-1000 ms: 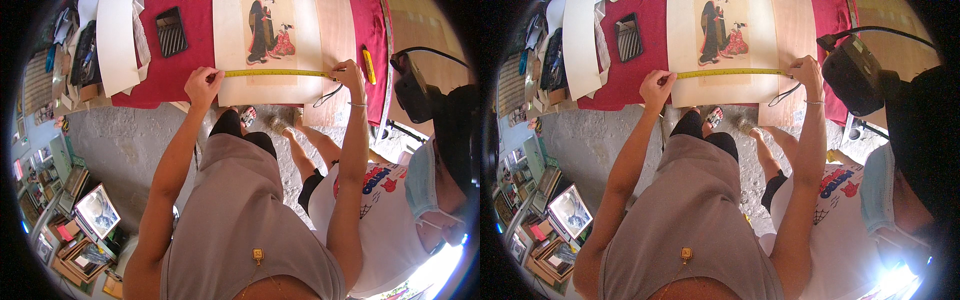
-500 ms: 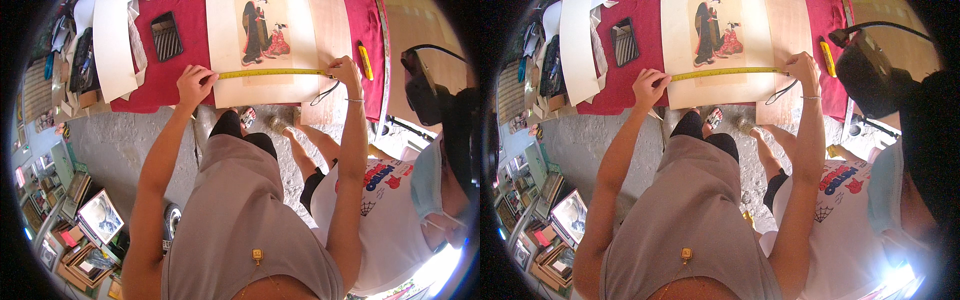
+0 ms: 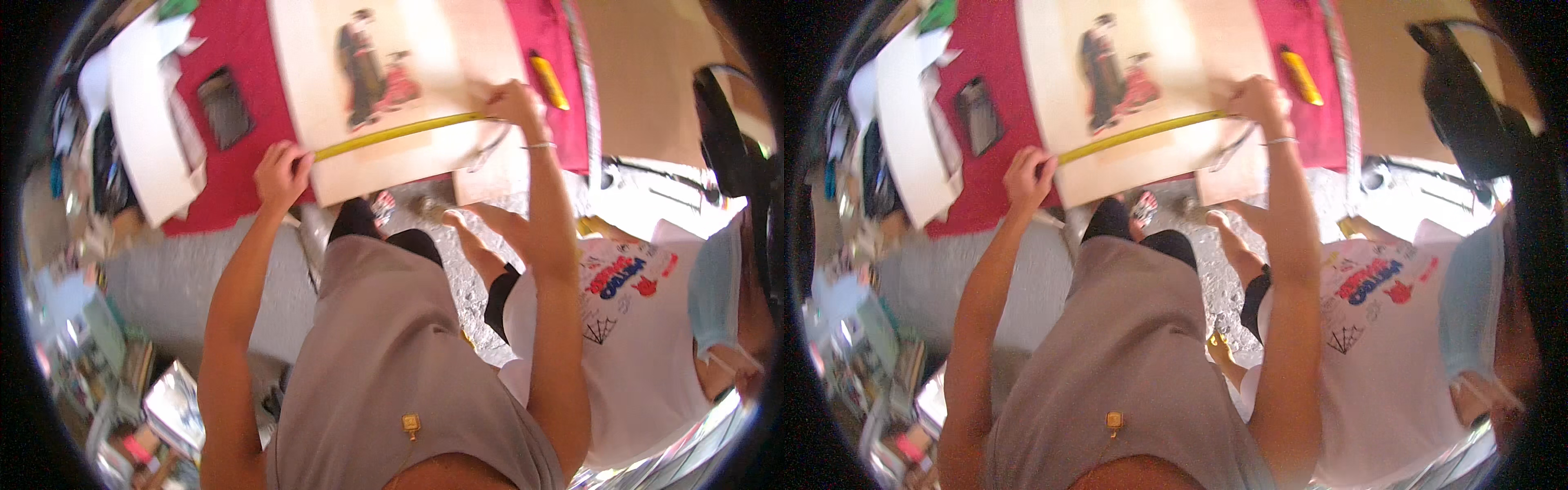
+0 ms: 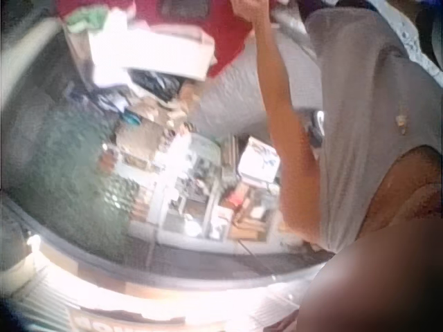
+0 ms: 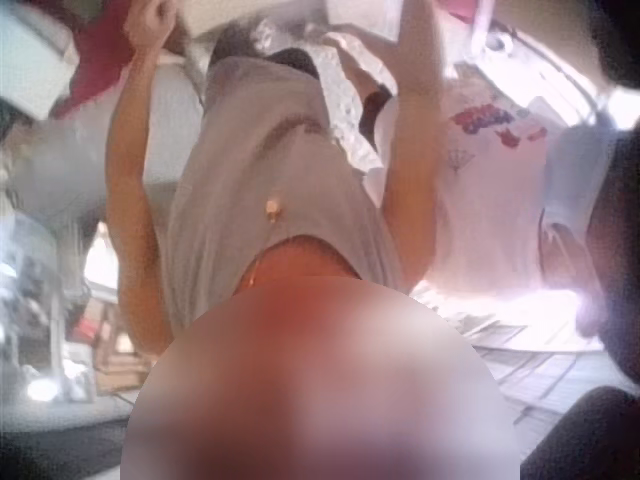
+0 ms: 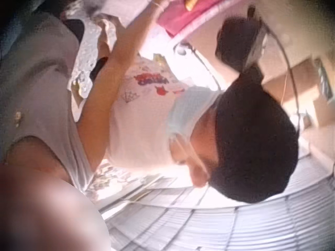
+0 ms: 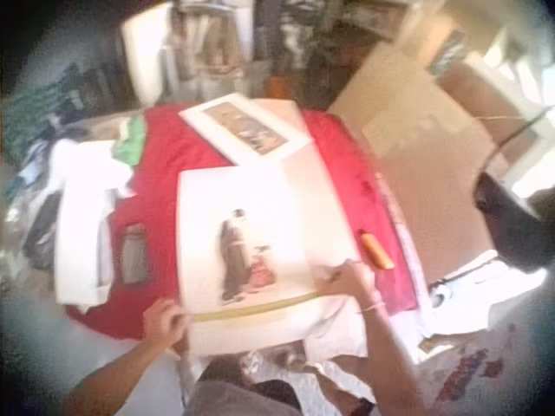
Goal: The person uses a utility knife and a ruler to cut a white cardboard sheet on a red-covered table. They measure the cardboard, cut along the ruler, and then place a framed artwork on the cut piece to check fit.
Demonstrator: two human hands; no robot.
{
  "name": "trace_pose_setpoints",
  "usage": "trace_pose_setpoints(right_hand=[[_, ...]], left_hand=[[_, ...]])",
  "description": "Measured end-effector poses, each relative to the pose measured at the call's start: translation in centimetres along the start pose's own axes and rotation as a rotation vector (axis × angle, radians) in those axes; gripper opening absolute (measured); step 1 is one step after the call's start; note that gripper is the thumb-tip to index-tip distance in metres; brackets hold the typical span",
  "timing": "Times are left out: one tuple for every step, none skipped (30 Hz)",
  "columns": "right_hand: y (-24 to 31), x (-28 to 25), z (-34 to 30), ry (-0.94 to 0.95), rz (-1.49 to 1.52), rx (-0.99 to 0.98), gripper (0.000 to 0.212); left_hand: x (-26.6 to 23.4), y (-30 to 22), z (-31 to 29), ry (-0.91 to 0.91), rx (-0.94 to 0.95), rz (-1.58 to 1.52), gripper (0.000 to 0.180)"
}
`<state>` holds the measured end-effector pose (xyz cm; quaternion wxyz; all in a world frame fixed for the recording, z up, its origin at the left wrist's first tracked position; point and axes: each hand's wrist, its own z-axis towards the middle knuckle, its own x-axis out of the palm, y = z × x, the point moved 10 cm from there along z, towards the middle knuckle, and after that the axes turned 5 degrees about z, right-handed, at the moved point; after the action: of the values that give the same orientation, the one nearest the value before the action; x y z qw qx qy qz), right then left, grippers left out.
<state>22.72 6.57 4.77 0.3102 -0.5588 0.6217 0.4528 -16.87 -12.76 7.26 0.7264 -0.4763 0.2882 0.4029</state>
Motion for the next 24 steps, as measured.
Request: trace_pose_setpoints(right_hand=[[1.0,1.0,0.6,0.024,-0.153,-0.066,0.051],[0.8,3.0,1.5,0.009,-0.333,-0.154,0.055],[0.5,5.0,2.4,-0.022,-0.514,-0.244,0.059],[0.0,6.0,3.1,-0.026,-0.447,-0.185,0.059],[2.6,1.5,1.0,-0.145,-0.250,0.102,0.040],[1.9,3.1,2.0,-0.075,-0.266,-0.001,0.041],[0.5,4.9,3.0,-0.073,-0.260,-0.031,0.040],[-0.6,6.7,4.0,-0.098,-0.254,-0.054,0.040],[-1.6,8.7,5.4,-0.116,-0.252,-0.081,0.039],[-3.6,10.6,6.8,-0.125,-0.254,-0.087,0.039],[-6.5,13.3,7.6,-0.115,-0.235,-0.077,0.038],[-1.0,11.0,7.8,-0.163,-0.249,-0.159,0.044],[-0.7,11.3,7.8,-0.203,-0.353,-0.109,0.045],[-1.1,11.8,7.8,-0.151,-0.344,-0.110,0.047],[-1.1,12.2,7.8,-0.100,-0.332,-0.115,0.050],[-1.3,12.8,7.8,-0.049,-0.316,-0.115,0.054],[-0.2,12.7,8.1,-0.022,-0.344,-0.170,0.045],[-1.1,13.3,7.8,-0.032,-0.291,-0.134,0.039],[-1.9,13.1,7.9,-0.090,-0.196,-0.083,0.034],[-3.1,12.9,7.9,-0.181,-0.101,-0.019,0.029],[-3.1,13.0,7.8,-0.250,0.009,0.027,0.024],[-1.5,13.3,8.1,-0.190,0.042,-0.002,0.023],[-1.6,12.7,7.9,-0.133,0.047,-0.013,0.023],[-1.7,12.1,7.7,-0.074,0.053,-0.023,0.023]], left_hand=[[0.4,0.4,-0.3,-0.027,0.023,0.026,0.015],[2.1,1.8,-1.1,0.051,-0.050,0.020,0.019],[3.2,2.2,-1.7,0.037,-0.032,0.036,0.017],[3.6,2.4,-2.1,0.044,-0.020,0.004,0.016],[3.2,3.5,-3.1,0.021,-0.059,-0.005,0.014],[3.9,3.1,-2.9,0.003,-0.011,-0.056,0.014],[4.2,2.2,-2.5,0.013,0.004,-0.051,0.014],[5.6,3.2,-3.0,0.049,-0.007,-0.075,0.015],[6.4,3.3,-3.1,0.060,0.005,-0.044,0.015],[7.5,3.2,-3.0,0.079,0.015,-0.064,0.015],[9.1,3.3,-3.4,0.109,0.022,-0.103,0.016],[8.2,4.8,-3.9,0.061,0.006,-0.082,0.017],[8.1,4.7,-3.6,0.067,0.010,-0.061,0.017],[8.5,4.7,-3.7,0.089,0.000,-0.046,0.018],[8.7,4.9,-3.8,0.105,-0.013,-0.090,0.018],[9.1,5.0,-3.9,0.122,-0.009,-0.068,0.018],[8.6,5.0,-3.8,0.103,-0.011,-0.027,0.018],[8.5,4.8,-4.4,0.070,0.052,-0.026,0.019],[8.9,4.6,-4.1,0.023,0.117,-0.023,0.019],[10.4,4.2,-2.8,0.040,0.091,-0.045,0.019],[9.9,4.6,-3.1,0.093,0.056,-0.034,0.019],[9.1,5.6,-3.5,0.133,0.009,-0.007,0.018],[9.3,5.6,-3.7,0.139,0.006,-0.014,0.019],[9.5,5.5,-3.6,0.131,0.017,-0.026,0.019]])
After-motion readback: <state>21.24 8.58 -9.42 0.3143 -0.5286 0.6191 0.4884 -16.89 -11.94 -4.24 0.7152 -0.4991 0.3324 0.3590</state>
